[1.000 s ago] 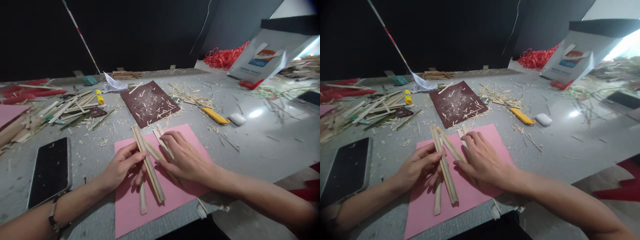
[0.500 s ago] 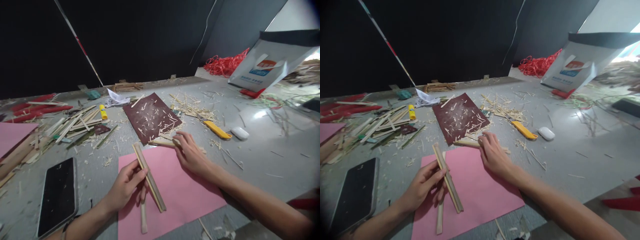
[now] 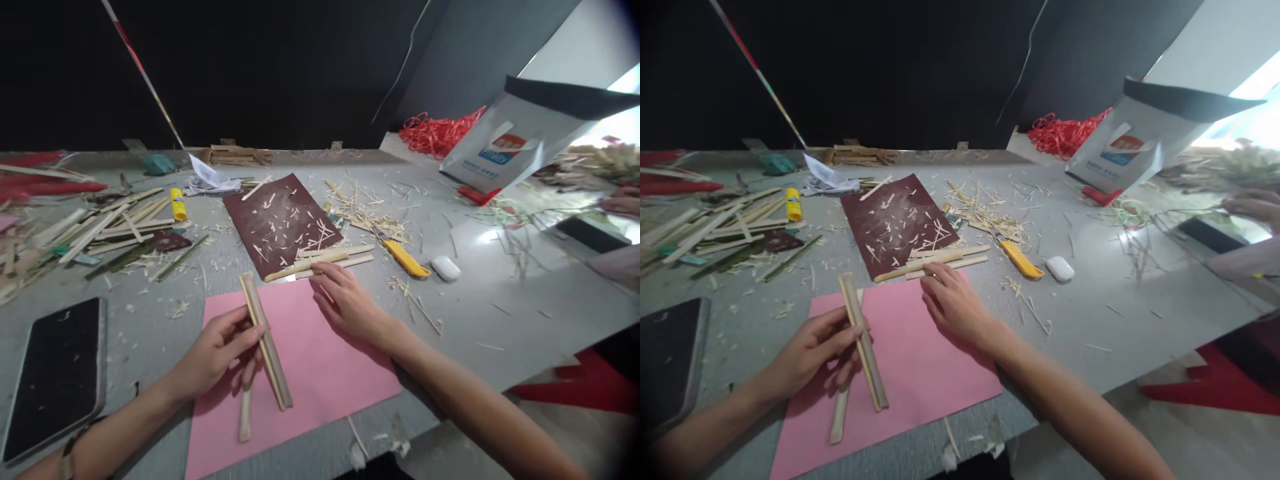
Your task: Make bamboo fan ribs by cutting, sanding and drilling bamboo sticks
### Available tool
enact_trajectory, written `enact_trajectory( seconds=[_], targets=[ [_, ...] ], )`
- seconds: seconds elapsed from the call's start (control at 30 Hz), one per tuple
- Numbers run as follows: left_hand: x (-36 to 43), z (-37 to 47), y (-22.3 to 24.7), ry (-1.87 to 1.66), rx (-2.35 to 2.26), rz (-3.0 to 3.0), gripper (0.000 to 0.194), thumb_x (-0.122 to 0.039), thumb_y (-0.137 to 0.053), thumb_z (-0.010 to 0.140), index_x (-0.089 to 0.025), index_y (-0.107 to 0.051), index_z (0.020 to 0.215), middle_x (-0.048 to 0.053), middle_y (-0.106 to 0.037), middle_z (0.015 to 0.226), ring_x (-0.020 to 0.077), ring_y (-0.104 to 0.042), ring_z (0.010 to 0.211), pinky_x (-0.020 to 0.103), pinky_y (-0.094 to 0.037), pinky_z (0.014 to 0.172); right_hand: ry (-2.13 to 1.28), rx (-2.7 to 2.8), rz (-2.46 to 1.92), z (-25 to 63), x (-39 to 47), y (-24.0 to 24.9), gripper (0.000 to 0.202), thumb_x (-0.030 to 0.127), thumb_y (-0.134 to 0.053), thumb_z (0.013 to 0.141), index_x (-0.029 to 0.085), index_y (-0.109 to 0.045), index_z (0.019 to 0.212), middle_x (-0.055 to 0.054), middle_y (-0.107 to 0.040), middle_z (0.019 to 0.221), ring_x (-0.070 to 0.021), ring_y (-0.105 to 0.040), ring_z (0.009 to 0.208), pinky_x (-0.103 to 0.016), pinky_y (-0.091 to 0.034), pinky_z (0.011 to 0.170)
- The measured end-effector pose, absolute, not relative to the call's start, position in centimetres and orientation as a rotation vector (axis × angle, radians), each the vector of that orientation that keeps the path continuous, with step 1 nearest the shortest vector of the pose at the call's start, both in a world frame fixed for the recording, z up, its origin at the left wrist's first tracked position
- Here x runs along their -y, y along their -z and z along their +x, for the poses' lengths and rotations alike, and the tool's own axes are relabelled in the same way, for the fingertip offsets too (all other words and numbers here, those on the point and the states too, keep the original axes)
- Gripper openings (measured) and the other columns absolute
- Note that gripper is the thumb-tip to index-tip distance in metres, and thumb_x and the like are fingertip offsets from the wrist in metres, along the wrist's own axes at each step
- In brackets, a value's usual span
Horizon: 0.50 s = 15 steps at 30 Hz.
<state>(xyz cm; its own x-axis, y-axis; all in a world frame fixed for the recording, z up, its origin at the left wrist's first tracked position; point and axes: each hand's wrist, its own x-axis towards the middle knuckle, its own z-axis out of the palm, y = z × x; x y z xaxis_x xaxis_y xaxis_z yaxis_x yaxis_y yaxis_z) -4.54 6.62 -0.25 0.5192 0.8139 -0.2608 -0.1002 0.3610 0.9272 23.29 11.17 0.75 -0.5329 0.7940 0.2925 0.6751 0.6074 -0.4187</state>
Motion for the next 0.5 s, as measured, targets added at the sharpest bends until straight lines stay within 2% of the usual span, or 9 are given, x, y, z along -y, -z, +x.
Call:
enact_trajectory(
  seconds=[0.13,0.2,0.23,0.3,0.37,0.43,0.5],
  targets=[
    [-6.9,-4.4,0.0,-0.67,-0.805,1.057,0.029,-0.04,-0.061,0.103,-0.015,-0.057,0.09,0.0,-0.066,0.056,0.0106,-0.061,0.037,0.013,-0.046,0.035,-0.3,2.298,-1.261,23.9,-11.7,-0.7,0.026,0.017,-0.044,0.105,0.013,-0.058,0.126,-0.022,-0.049,0.147,-0.0326,-0.038,0.147,-0.057,-0.037,0.121],
    [-7.0,-4.3,-0.2,-0.667,-0.797,1.065,0.027,-0.039,-0.059,0.103,-0.016,-0.056,0.09,0.0,-0.065,0.055,0.0098,-0.059,0.037,0.013,-0.045,0.035,-0.311,2.219,-1.244,23.7,-11.3,-1.6,0.021,0.019,-0.047,0.104,0.014,-0.06,0.12,-0.02,-0.054,0.141,-0.0335,-0.042,0.143,-0.058,-0.038,0.118],
    [-7.0,-4.2,-0.3,-0.668,-0.794,1.07,0.027,-0.039,-0.059,0.104,-0.016,-0.055,0.091,0.0,-0.066,0.056,0.0099,-0.06,0.037,0.013,-0.045,0.035,-0.37,2.18,-1.215,23.3,-10.8,-2.1,0.018,0.02,-0.051,0.103,0.016,-0.061,0.117,-0.018,-0.059,0.134,-0.0318,-0.05,0.136,-0.055,-0.044,0.114],
    [-7.0,-4.2,-0.4,-0.666,-0.793,1.082,0.026,-0.041,-0.058,0.104,-0.017,-0.053,0.095,-0.001,-0.067,0.059,0.0105,-0.06,0.038,0.014,-0.046,0.035,-0.623,2.1,-1.137,22.0,-9.4,-3.1,0.015,0.025,-0.058,0.101,0.018,-0.062,0.114,-0.011,-0.066,0.114,-0.0233,-0.066,0.104,-0.042,-0.057,0.092],
    [-6.9,-4.2,-0.3,-0.658,-0.797,1.105,0.026,-0.042,-0.057,0.104,-0.017,-0.053,0.099,-0.001,-0.066,0.061,0.0113,-0.061,0.04,0.016,-0.046,0.036,-0.986,2.031,-1.148,20.2,-7.8,-3.6,0.022,0.03,-0.067,0.097,0.019,-0.061,0.116,-0.006,-0.069,0.102,-0.016,-0.067,0.08,-0.032,-0.058,0.073],
    [-6.8,-4.2,-0.1,-0.649,-0.807,1.134,0.027,-0.043,-0.058,0.103,-0.017,-0.052,0.102,0.0,-0.067,0.065,0.0121,-0.063,0.042,0.016,-0.047,0.037,-1.236,1.96,-1.188,18.5,-6.6,-3.5,0.027,0.03,-0.07,0.095,0.018,-0.06,0.117,-0.003,-0.069,0.091,-0.0143,-0.066,0.072,-0.028,-0.054,0.065],
    [-6.8,-4.2,0.2,-0.642,-0.822,1.167,0.027,-0.044,-0.058,0.102,-0.017,-0.051,0.102,0.0,-0.067,0.066,0.0131,-0.065,0.045,0.017,-0.048,0.038,-1.418,1.861,-1.198,17.1,-6.1,-3.0,0.024,0.028,-0.068,0.095,0.017,-0.059,0.114,-0.001,-0.068,0.082,-0.0144,-0.066,0.07,-0.027,-0.052,0.062]
  ],
)
